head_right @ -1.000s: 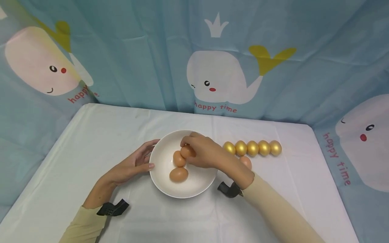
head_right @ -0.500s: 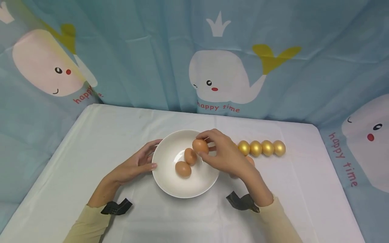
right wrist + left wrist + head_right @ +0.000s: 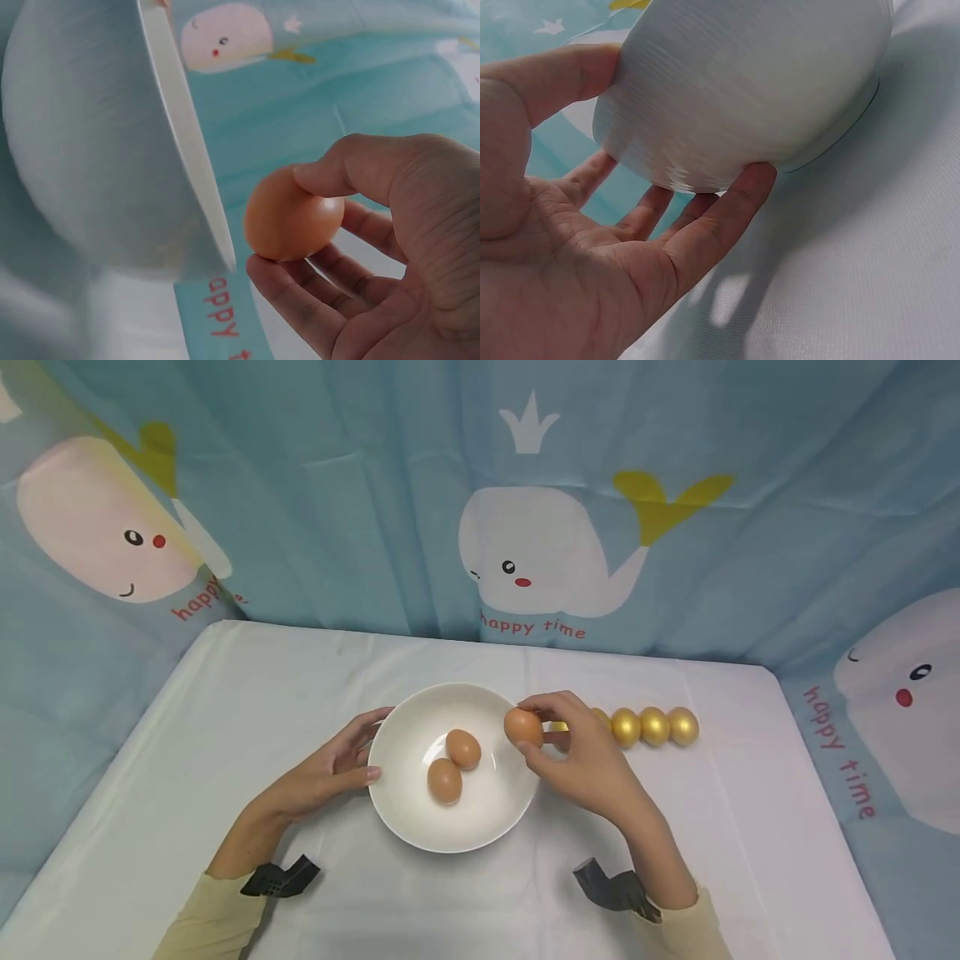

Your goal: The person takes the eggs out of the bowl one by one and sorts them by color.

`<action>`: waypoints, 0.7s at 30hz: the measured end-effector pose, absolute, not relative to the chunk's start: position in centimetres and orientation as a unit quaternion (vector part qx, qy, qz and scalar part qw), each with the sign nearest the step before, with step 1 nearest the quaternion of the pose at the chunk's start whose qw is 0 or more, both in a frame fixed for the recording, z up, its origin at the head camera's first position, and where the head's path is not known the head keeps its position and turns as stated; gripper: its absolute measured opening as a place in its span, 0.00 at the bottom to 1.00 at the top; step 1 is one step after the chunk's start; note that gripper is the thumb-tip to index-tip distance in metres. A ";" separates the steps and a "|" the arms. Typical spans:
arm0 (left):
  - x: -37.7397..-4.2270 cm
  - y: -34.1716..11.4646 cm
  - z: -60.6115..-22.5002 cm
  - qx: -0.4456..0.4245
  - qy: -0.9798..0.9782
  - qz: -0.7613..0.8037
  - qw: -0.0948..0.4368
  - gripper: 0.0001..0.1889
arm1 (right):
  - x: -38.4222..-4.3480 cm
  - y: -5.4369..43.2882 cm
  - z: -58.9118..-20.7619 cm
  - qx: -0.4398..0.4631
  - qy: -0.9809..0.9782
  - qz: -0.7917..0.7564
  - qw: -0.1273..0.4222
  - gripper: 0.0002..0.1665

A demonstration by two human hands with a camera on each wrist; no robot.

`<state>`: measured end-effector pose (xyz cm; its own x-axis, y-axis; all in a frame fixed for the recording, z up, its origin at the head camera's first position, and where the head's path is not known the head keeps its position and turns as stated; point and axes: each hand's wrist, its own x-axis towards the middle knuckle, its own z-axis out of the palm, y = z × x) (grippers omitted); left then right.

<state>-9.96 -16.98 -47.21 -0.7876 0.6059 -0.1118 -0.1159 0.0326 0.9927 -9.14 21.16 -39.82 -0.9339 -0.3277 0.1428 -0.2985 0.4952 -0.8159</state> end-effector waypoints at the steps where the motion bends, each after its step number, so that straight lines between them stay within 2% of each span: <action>1: -9.9 -17.0 -47.2 0.183 0.666 0.672 0.269 0.41 | -9.0 21.4 -39.9 -0.177 0.865 -0.470 0.012 0.25; 10: -9.9 -17.0 -47.2 0.181 0.667 0.671 0.267 0.41 | -7.7 23.7 -40.2 -0.123 0.865 -0.487 0.001 0.27; 21: -10.0 -17.0 -47.3 0.188 0.660 0.676 0.269 0.41 | -6.2 26.6 -42.1 -0.093 0.871 -0.475 -0.076 0.29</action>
<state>-9.97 -16.97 -47.28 -0.7851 0.6112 -0.1007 -0.1151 0.0158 0.9932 -6.19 26.60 -42.07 -0.9710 -0.0905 0.2212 -0.2349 0.5305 -0.8145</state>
